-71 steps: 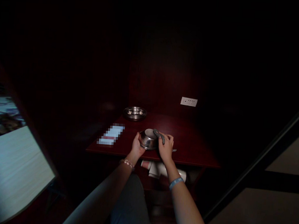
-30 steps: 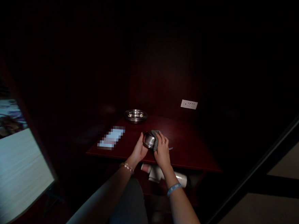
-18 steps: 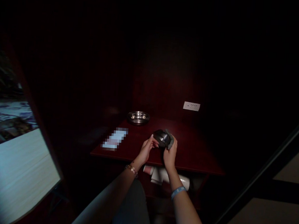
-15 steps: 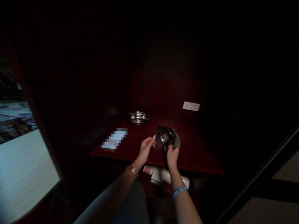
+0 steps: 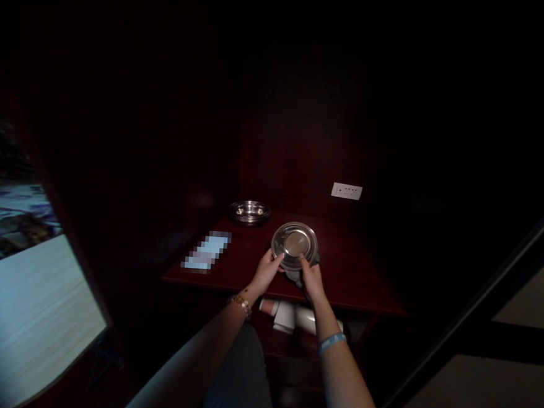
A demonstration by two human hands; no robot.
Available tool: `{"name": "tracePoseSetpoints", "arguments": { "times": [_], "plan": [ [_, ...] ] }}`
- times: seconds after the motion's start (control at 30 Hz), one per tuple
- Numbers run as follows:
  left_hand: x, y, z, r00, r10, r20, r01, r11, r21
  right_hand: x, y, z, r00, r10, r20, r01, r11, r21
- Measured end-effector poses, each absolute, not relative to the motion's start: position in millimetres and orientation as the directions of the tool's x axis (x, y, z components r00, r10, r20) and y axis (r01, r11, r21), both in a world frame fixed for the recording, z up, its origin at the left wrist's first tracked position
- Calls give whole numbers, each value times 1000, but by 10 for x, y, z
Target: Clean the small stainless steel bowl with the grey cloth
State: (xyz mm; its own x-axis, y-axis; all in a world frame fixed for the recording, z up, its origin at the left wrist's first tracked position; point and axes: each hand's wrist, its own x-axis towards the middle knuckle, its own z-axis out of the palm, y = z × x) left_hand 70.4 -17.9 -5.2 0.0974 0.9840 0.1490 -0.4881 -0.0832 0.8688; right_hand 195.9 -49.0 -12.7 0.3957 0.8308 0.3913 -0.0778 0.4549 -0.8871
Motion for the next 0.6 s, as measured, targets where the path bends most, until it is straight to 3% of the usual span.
{"name": "tracePoseSetpoints", "arguments": {
  "times": [0.13,0.27,0.37,0.43,0.53,0.6],
  "plan": [
    [694,-194,-43,110,984,143,-552,-59,831,1930,-528,-59,380,844,379,-138,457,-879],
    [671,-215,-18,54,992,115,-665,-50,745,1944,-557,-65,528,770,357,-110,479,-871],
    [656,-219,-4,27,994,103,-683,-57,728,1968,-605,-91,690,606,396,58,499,-865],
    [653,-220,-3,57,991,118,-662,-51,748,1973,-650,-87,731,465,500,243,506,-827],
    [659,-225,-14,132,976,171,-588,-62,806,1967,-719,-24,538,379,753,551,518,-654],
    [666,-228,-25,159,966,205,-532,-91,842,1974,-755,45,268,449,852,717,498,-488]
  ]
}}
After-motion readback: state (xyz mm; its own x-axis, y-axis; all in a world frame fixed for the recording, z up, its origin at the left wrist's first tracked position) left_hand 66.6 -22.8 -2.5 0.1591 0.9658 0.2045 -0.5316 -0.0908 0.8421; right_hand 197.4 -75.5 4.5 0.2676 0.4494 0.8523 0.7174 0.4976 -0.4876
